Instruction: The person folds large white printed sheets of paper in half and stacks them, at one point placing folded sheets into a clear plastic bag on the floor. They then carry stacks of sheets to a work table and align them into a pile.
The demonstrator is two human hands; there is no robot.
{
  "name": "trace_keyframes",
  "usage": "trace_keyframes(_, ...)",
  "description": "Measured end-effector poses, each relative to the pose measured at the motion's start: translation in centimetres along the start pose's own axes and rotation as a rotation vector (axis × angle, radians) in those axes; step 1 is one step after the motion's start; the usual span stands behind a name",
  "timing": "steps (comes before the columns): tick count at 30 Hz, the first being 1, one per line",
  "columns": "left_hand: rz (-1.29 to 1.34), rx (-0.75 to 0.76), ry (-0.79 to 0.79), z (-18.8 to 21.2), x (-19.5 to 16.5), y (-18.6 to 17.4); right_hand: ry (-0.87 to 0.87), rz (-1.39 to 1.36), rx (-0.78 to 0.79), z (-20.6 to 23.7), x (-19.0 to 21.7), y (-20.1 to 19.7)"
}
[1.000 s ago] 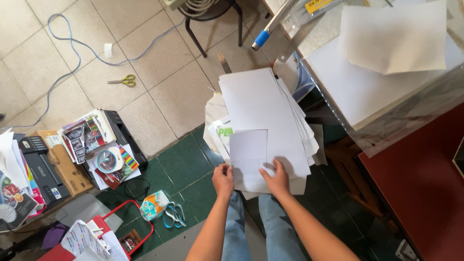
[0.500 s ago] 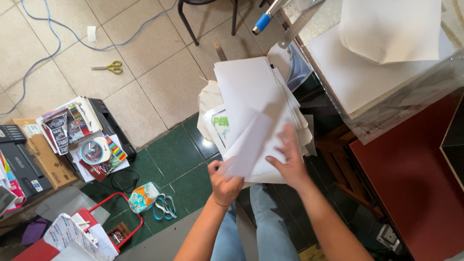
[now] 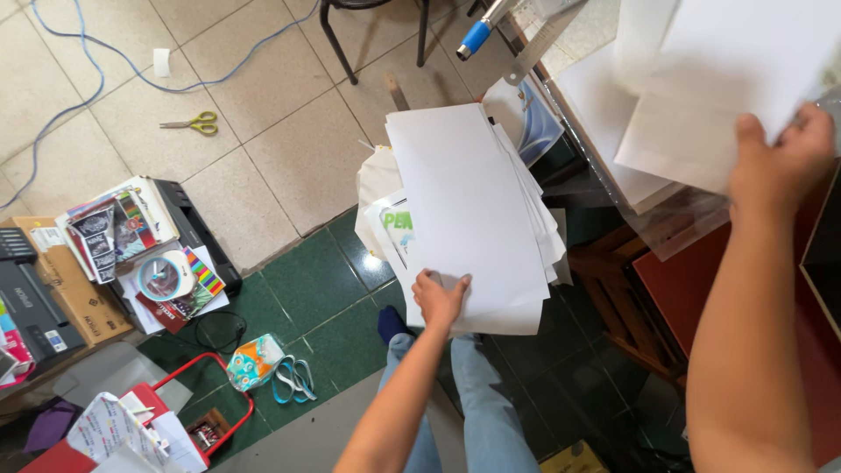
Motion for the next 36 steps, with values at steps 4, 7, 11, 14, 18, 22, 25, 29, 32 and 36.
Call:
trace_keyframes(4,-0.022,-0.090,-0.178,1.2,1.3,2.0,-0.234,0.275,-0.263,3.6,1.3,0.3)
trace_keyframes(7,0.105,-0.051,-0.239,1.2,1.5,3.2,-0.216,-0.033,-0.095,14.2,4.9,3.0)
trace_keyframes(11,0.303,-0.282,0.030,1.7,1.1,1.7,0.120,-0.207,0.558,26.6,6.7,10.9)
trace_keyframes(14,0.223,-0.221,0.542,5.0,-0.2,-1.0,0.624,-0.285,0.596,30.9,3.7,13.3)
trace_keyframes(18,-0.002,-0.076,1.011,10.8,-3.3,-2.7,1.104,-0.800,0.660,32.5,3.2,16.3)
trace_keyframes(22,0.085,-0.008,1.108,12.3,-5.5,-3.5,1.080,-0.852,0.559,29.5,3.4,17.2)
trace_keyframes(25,0.319,0.076,0.672,7.7,-4.6,-3.0,1.019,-0.827,0.530,26.3,4.2,16.9)
trace_keyframes(29,0.512,-0.043,0.202,-1.9,-1.4,-2.8,0.776,-0.402,0.681,22.1,5.4,18.0)
trace_keyframes(32,0.183,-0.264,0.359,-4.9,-1.2,-2.6,0.470,-0.402,0.631,19.4,6.9,20.4)
trace_keyframes(36,0.155,-0.234,0.135,-5.5,-1.4,-1.4,0.648,0.026,0.826,19.9,6.9,22.4)
Point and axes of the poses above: each hand's wrist, its own z-axis away from the middle knuckle, its own y-axis out of the palm, x = y × z, the point moved 4 cm from there along -z, towards the middle knuckle, and after that the axes turned 1 degree about -y, right-handed, at the moved point
